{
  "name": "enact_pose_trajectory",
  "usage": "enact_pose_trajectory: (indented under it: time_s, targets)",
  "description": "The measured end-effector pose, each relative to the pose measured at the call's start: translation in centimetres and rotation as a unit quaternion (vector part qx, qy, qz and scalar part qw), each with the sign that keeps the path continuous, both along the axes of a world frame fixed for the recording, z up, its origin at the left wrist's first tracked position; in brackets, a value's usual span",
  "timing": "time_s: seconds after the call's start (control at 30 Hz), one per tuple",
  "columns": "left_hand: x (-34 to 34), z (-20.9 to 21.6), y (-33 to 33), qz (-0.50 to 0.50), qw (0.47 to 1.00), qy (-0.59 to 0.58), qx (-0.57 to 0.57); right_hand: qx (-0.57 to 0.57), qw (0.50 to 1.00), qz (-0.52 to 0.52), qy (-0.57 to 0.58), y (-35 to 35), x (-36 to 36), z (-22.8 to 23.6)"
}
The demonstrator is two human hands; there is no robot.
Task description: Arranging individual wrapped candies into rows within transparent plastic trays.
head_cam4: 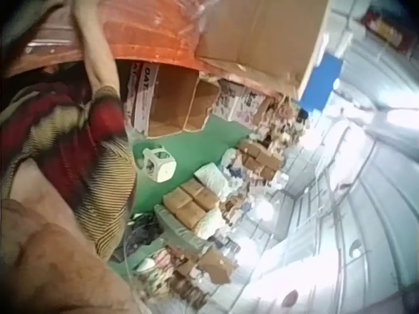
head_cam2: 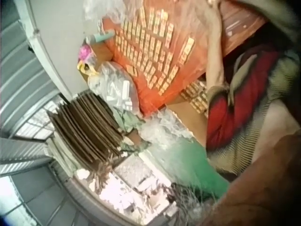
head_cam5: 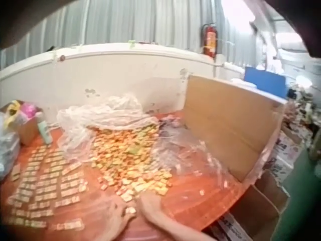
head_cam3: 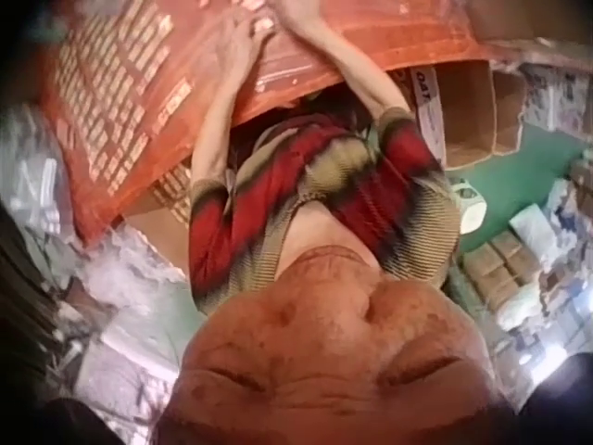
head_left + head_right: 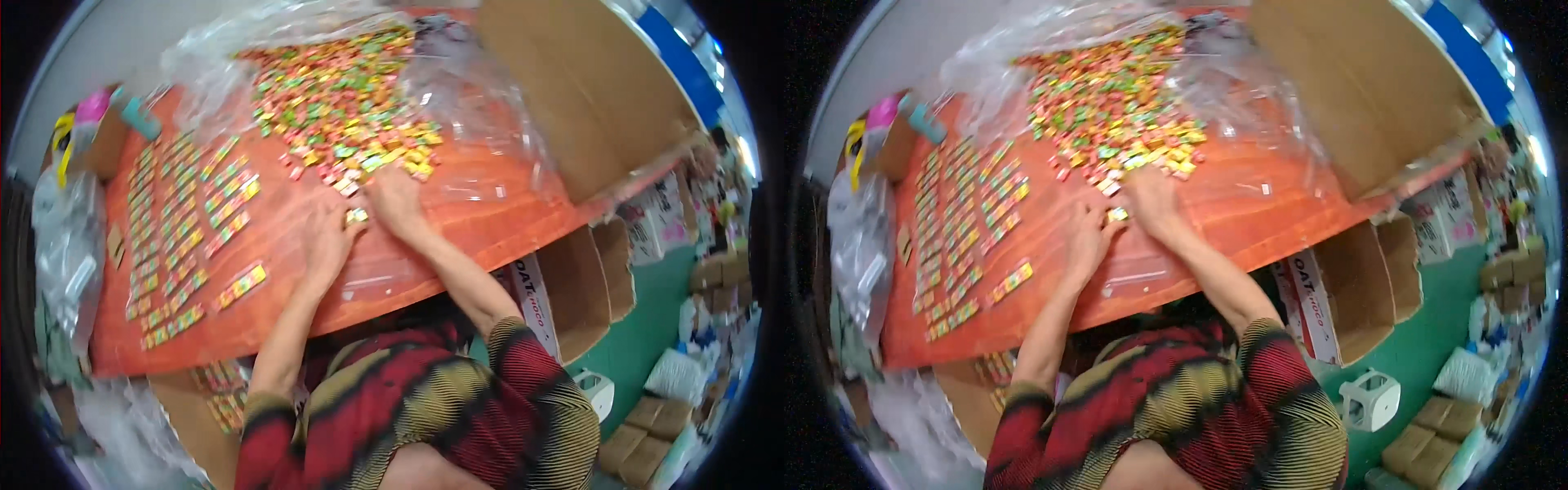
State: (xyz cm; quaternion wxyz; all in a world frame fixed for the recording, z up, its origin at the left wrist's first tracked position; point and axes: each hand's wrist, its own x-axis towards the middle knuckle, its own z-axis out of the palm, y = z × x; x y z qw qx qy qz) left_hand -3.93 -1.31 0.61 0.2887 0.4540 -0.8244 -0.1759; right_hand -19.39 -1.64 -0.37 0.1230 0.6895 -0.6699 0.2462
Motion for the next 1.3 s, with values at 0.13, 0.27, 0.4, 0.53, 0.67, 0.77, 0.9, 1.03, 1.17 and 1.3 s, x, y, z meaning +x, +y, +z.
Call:
enact_pose_trajectory:
  time_s: [0.13, 0.27, 0.4, 0.53, 0.67, 0.77, 0.9, 1.03, 1.17, 1.3]
  targets:
    - [0.6, -0.7, -0.3, -0.013, 0.999, -0.005, -0.047, -0.061, 0.993, 0.043, -0.093, -1.3, 1.5, -3.7]
    - [2.4, -0.7, -0.7, -0.033, 0.999, 0.004, -0.017, 0.037, 0.985, 0.088, -0.146, -0.1, 2.6, -1.9]
    - [1.6, 0.1, -0.8, -0.01, 0.998, -0.054, 0.031, 0.002, 0.955, 0.137, -0.264, 1.4, 1.9, -2.5]
    - [1.9, -0.9, -1.4, -0.058, 0.998, 0.0, -0.037, 0.041, 0.958, 0.04, -0.281, 4.3, -1.8, 1.4]
    - [1.5, -1.3, -1.3, -0.033, 0.999, 0.018, -0.013, 0.014, 0.978, -0.001, -0.21, 4.5, -3.8, 1.6]
    - [1.7, -1.6, -1.2, -0.041, 0.999, 0.029, -0.019, 0.08, 0.985, -0.074, -0.135, 3.4, -1.5, 1.5]
    - [1.2, -1.1, -0.9, -0.05, 0.999, -0.013, -0.005, 0.085, 0.99, -0.052, -0.103, 2.6, -0.1, 0.4]
    - [0.7, -1.0, -0.6, -0.043, 0.999, -0.023, -0.02, 0.095, 0.991, -0.049, -0.081, 3.0, 0.3, 0.3]
    - [0.4, -1.6, -0.7, -0.036, 0.998, -0.032, -0.048, 0.084, 0.993, 0.044, -0.075, 3.4, 0.2, 0.0]
    - [0.8, -2.0, -1.0, -0.042, 0.998, -0.026, -0.044, 0.115, 0.983, 0.075, -0.123, 4.9, 0.3, 0.5]
